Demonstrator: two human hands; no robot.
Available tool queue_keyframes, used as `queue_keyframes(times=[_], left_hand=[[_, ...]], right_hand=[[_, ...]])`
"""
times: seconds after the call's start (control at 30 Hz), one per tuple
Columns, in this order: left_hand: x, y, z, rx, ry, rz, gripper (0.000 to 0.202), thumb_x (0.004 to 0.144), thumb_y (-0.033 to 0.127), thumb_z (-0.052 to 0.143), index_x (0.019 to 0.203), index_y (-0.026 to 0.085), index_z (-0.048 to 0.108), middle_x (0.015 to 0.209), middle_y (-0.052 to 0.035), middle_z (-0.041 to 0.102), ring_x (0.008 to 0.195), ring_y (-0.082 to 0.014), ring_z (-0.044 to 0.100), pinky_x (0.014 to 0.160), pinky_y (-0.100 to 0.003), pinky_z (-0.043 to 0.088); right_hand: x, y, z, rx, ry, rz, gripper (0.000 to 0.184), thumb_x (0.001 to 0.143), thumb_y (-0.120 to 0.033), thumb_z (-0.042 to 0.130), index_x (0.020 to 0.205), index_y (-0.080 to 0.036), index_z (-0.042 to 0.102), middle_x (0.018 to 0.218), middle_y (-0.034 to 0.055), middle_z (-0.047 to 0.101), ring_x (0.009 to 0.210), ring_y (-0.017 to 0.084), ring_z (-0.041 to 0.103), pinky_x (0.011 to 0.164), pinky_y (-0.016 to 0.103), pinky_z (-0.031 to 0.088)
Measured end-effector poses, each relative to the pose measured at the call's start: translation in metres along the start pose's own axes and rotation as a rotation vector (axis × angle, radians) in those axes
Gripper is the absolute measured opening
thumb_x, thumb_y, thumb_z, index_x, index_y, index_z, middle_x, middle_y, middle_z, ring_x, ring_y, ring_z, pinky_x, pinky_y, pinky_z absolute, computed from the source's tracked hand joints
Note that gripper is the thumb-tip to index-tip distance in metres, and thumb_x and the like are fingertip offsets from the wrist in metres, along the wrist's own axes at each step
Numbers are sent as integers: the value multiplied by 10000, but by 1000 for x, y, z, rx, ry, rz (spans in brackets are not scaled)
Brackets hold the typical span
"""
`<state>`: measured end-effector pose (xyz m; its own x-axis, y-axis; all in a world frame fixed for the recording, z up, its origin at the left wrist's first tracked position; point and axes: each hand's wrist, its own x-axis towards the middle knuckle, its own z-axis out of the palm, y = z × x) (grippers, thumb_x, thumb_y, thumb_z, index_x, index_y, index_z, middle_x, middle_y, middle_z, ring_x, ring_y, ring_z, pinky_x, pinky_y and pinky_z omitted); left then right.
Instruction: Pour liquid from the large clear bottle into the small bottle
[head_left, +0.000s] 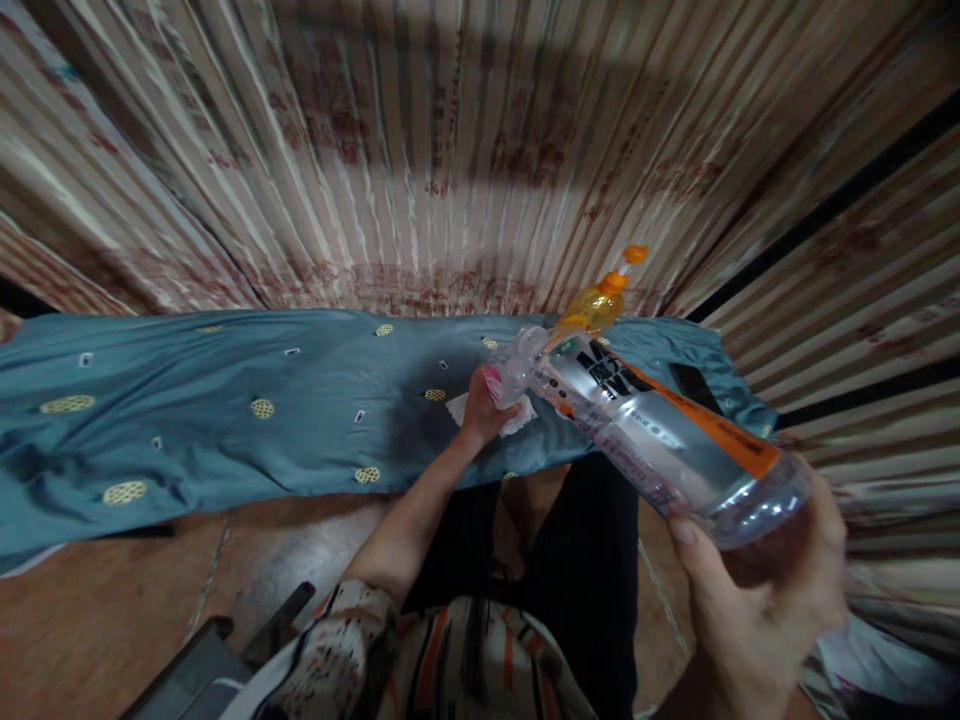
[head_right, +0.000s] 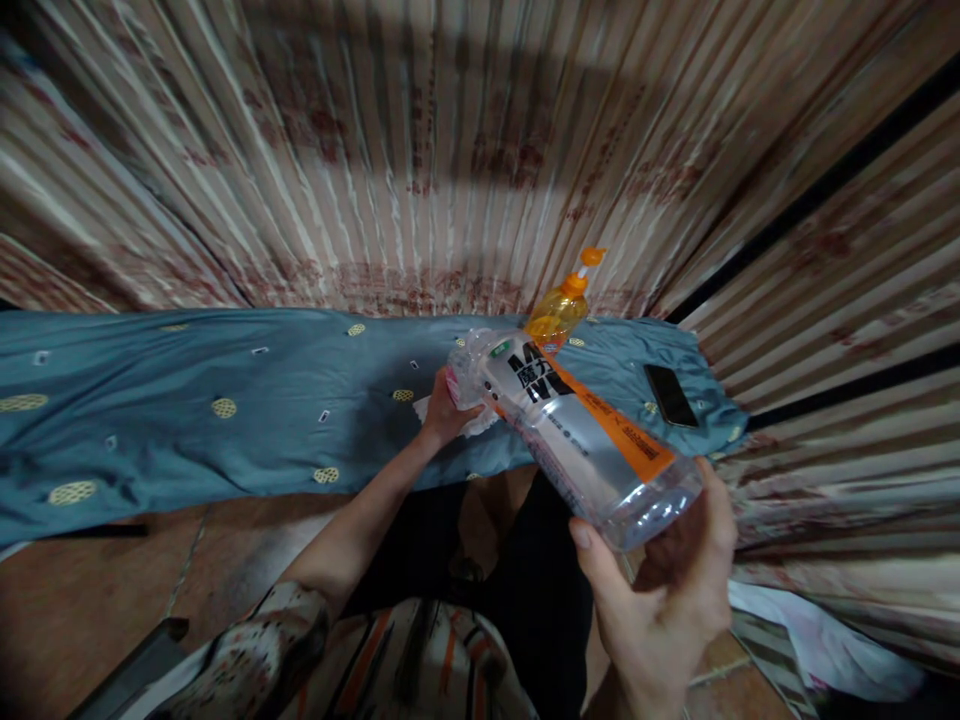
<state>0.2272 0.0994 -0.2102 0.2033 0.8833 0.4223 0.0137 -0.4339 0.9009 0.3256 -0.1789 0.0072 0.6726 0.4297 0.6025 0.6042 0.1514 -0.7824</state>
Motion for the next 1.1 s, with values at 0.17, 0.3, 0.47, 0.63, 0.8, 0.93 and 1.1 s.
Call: queue_keyframes(times=[0.17,0.3,0.47,0.63,0.8,0.93,1.1], left_hand=[[0,-3,1,-12,0,15,840,624,330,1040,1324,270,580,1284,-93,663,1263,-392,670,1154,-662,552],[0,-1,1,10,7,-5,860,612,284,1024,1336,255,561,1301,-101,662,1265,-399,673,1159,-663,547],[0,3,1,15,-3,-20,872,617,255,1014,1356,267,550,1332,-98,661,1316,-386,660,1190,-634,532],[0,9,-1,37,-6,-31,860,613,251,1013,1345,259,561,1347,-107,667,1324,-383,669,1185,-624,549],[1,12,-3,63,1,-33,842,612,242,1003,1333,268,569,1311,-92,682,1267,-390,700,1147,-674,570],[1,12,-2,70,8,-39,836,606,247,1014,1320,272,579,1295,-76,679,1265,-381,697,1130,-670,587],[2,14,-2,60,1,-45,821,602,209,1013,1300,281,586,1271,-77,674,1273,-367,692,1151,-639,583]], right_hand=[[0,1,0,5,4,21,1031,682,-398,1074,1570,-159,610,1546,165,660,1509,407,574,1323,672,401],[0,2,0,-7,14,14,1036,679,-394,1073,1574,-147,612,1543,174,660,1491,409,586,1338,708,350],[0,3,-1,-8,2,-22,1022,686,-379,1072,1574,-145,623,1535,174,664,1496,405,576,1345,701,334],[1,6,-3,20,-31,-25,1033,709,-327,1058,1622,-176,599,1551,147,659,1452,370,614,1353,663,336],[3,6,-3,5,-41,-41,1031,728,-329,1046,1637,-176,586,1584,144,641,1519,370,568,1372,637,318],[3,7,-5,-18,-30,-24,1054,706,-362,1061,1626,-160,590,1569,169,651,1492,404,589,1314,663,408],[4,8,-6,-7,-23,-35,1049,699,-359,1066,1619,-164,601,1543,160,663,1458,396,604,1309,661,412]])
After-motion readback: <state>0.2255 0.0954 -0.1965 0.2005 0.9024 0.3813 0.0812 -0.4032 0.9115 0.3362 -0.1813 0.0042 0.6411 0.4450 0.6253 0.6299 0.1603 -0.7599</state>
